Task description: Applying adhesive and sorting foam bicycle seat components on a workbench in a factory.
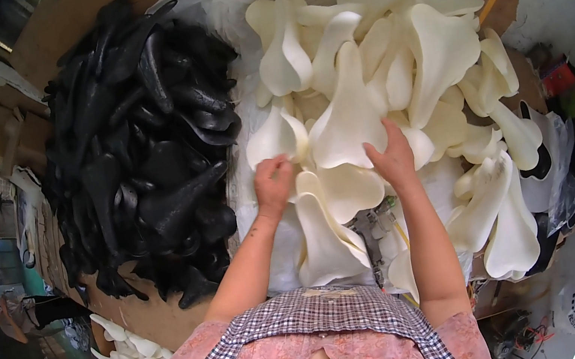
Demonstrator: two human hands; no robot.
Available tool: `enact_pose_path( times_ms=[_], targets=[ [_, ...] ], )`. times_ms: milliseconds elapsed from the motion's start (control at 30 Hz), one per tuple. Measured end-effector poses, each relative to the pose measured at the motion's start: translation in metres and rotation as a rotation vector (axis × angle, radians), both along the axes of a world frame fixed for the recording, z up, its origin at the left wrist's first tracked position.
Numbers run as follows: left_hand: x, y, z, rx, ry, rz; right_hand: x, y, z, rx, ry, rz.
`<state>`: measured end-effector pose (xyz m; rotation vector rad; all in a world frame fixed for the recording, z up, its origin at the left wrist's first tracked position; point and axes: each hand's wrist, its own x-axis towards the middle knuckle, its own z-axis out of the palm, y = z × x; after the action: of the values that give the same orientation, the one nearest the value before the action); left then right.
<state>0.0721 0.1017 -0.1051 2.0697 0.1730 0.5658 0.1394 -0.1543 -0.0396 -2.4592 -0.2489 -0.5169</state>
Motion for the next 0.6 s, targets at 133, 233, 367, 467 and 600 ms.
enact_pose_path(
  times_ms=[133, 233, 367, 467, 600],
  targets=[
    [0.016, 0.043, -0.018, -0.115, 0.133, 0.465, -0.012, -0.024, 0.025, 0.346, 0.335, 0.032],
    [0.017, 0.051, -0.038, -0.289, 0.505, 0.465, -0.038, -0.027, 0.038, 0.184, 0.177, 0.067],
    [0.007, 0.048, -0.042, -0.884, 0.529, 0.199, -0.087, -0.02, 0.043, -0.035, -0.061, 0.138],
    [-0.018, 0.062, -0.019, -0.878, 0.566, 0.131, -0.148, -0.011, 0.026, 0.048, 0.423, 0.542],
    [-0.073, 0.084, 0.012, 0.098, 0.258, 0.33, -0.189, -0.006, -0.028, -0.101, 0.154, 0.535]
  ],
)
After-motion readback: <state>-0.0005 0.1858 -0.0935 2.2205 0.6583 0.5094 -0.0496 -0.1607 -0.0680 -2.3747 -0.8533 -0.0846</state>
